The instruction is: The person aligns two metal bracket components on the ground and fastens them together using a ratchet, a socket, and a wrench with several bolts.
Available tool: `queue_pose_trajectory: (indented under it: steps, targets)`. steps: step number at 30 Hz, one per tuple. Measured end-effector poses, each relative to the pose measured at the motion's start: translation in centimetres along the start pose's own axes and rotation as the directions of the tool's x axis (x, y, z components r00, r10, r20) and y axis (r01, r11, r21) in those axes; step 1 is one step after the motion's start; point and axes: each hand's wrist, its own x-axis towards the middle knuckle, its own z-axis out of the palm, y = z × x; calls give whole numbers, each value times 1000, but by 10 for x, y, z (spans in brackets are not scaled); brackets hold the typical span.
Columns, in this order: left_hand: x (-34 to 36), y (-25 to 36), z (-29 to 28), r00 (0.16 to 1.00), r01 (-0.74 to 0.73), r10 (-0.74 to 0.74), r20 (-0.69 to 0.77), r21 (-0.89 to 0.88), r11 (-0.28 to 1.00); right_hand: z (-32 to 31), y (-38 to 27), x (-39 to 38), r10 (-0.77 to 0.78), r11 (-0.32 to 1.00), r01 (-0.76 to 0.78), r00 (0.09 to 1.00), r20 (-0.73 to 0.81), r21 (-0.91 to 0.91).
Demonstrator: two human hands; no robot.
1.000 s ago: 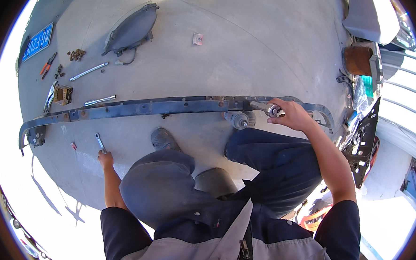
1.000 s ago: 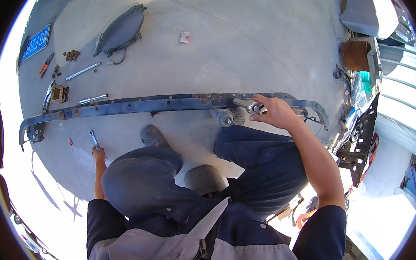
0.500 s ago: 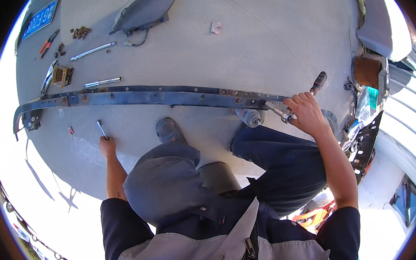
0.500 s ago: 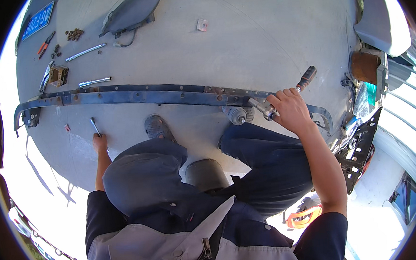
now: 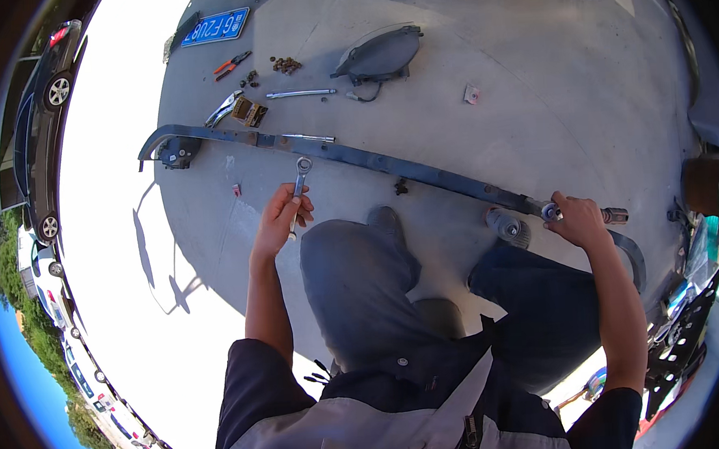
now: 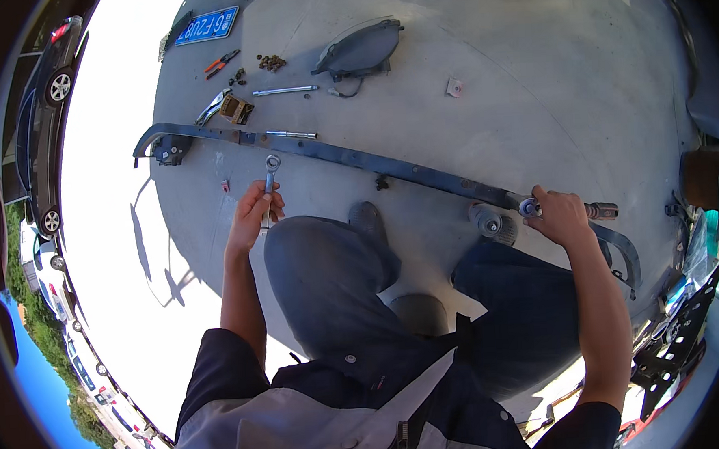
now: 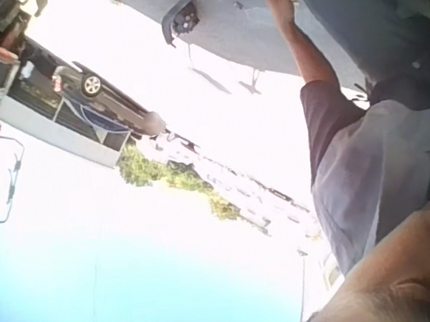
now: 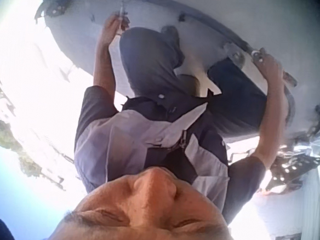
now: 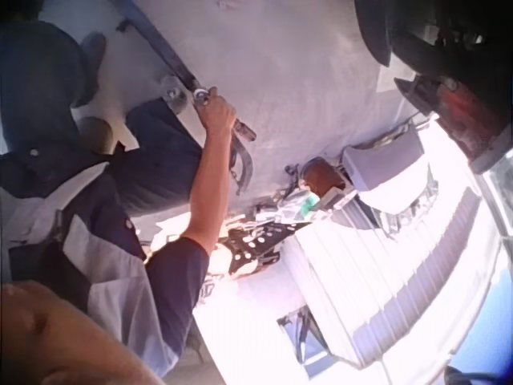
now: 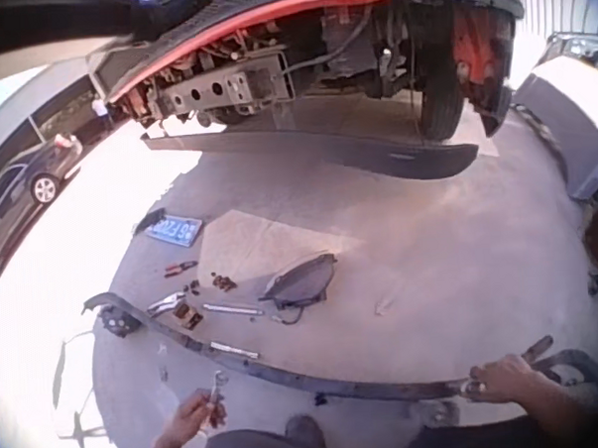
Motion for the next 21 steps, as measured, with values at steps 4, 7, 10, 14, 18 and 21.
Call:
queue_pose_trajectory:
  steps: [4, 7, 10, 14, 18, 21]
  targets:
    - [41, 95, 35, 970, -145, 90, 226, 240, 960, 5, 6, 1, -8, 1000, 8, 1000, -22, 12]
    - [68, 162, 87, 935, -157, -40, 352, 514, 844, -1, 2, -1, 39, 998, -40, 999, 20, 51]
    - [105, 178, 142, 860, -278, -25, 509, 510, 814, 0, 2, -2, 70, 993, -76, 995, 69, 93]
    - [136, 175, 201, 801, -412, 39, 598, 502, 760, 2, 2, -1, 51, 989, -62, 995, 86, 132]
    - [157, 158, 251, 757, -433, 19, 653, 480, 763, 2, 6, -2, 38, 987, -51, 996, 86, 153]
    - [170, 144, 276, 739, -428, -29, 673, 503, 751, 3, 5, 0, 44, 985, -57, 995, 84, 161]
